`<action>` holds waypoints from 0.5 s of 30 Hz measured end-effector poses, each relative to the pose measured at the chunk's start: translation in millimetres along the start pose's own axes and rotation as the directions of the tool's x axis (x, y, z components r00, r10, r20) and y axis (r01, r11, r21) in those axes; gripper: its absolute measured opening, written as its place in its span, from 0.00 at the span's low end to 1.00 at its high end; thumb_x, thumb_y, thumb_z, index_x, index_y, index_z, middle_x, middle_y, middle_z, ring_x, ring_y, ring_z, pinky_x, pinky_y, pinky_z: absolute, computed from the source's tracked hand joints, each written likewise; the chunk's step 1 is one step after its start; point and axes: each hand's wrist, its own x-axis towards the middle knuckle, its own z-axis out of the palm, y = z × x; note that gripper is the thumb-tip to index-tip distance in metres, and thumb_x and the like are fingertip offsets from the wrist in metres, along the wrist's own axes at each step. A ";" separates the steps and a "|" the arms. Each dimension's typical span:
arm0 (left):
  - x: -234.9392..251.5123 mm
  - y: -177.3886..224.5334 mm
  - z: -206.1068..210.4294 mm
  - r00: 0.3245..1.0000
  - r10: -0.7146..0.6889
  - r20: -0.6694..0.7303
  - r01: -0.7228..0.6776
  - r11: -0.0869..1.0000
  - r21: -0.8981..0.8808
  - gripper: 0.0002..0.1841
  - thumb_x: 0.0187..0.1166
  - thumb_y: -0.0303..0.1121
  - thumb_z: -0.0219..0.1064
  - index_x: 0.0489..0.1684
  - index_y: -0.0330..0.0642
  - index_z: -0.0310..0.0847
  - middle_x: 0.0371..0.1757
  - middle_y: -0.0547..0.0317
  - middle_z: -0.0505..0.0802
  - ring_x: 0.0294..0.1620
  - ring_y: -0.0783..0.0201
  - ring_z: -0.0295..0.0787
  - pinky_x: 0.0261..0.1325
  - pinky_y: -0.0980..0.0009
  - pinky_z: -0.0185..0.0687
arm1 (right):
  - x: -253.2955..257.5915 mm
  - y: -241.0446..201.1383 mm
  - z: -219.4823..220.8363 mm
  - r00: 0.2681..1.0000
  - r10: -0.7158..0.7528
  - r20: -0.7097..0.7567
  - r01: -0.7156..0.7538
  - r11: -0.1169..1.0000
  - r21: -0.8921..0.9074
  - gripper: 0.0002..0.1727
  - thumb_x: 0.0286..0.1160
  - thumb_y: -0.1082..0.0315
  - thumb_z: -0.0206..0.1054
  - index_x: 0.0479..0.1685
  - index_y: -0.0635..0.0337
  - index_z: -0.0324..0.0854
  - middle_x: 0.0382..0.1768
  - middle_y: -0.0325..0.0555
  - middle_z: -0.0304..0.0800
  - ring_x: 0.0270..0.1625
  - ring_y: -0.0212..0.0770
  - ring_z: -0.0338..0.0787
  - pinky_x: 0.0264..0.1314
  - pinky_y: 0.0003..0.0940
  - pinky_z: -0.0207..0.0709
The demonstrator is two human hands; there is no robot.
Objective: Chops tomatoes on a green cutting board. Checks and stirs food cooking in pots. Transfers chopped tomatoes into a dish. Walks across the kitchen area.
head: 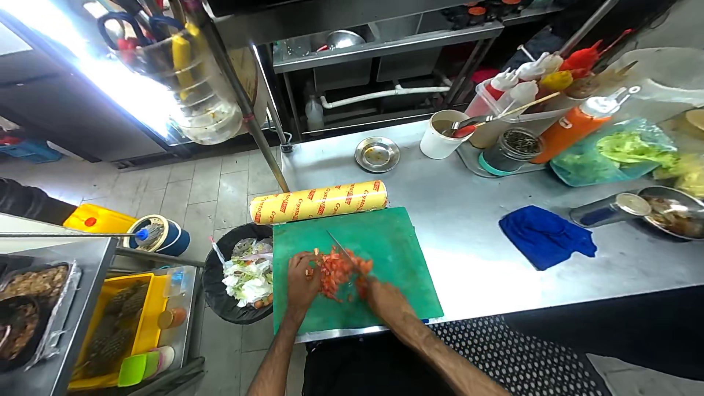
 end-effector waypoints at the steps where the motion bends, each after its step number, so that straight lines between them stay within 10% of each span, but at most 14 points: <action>1: -1.5 -5.7 -4.3 1.000 -0.009 -0.004 0.009 1.000 0.003 0.09 0.76 0.40 0.70 0.47 0.51 0.94 0.57 0.61 0.92 0.63 0.61 0.87 0.66 0.60 0.86 | -6.7 -0.5 -1.9 1.000 -0.005 0.007 0.005 1.000 -0.015 0.22 0.92 0.54 0.47 0.70 0.57 0.75 0.53 0.61 0.90 0.58 0.63 0.92 0.57 0.59 0.86; 9: 5.1 -25.6 3.4 0.986 -0.102 0.134 0.092 0.992 0.084 0.20 0.83 0.38 0.66 0.70 0.41 0.84 0.72 0.50 0.87 0.74 0.54 0.83 0.76 0.54 0.80 | 5.8 -5.8 32.3 1.000 0.013 0.018 -0.012 0.999 -0.037 0.22 0.89 0.63 0.50 0.75 0.61 0.71 0.57 0.63 0.90 0.59 0.63 0.92 0.57 0.59 0.86; 15: 19.7 -10.3 17.4 0.905 -0.120 0.409 0.083 0.991 0.107 0.15 0.86 0.35 0.60 0.63 0.44 0.87 0.69 0.53 0.89 0.71 0.58 0.85 0.75 0.59 0.81 | 26.4 0.8 24.3 0.996 -0.077 0.036 0.076 0.997 0.029 0.23 0.91 0.56 0.49 0.73 0.59 0.74 0.59 0.63 0.89 0.62 0.64 0.90 0.61 0.61 0.84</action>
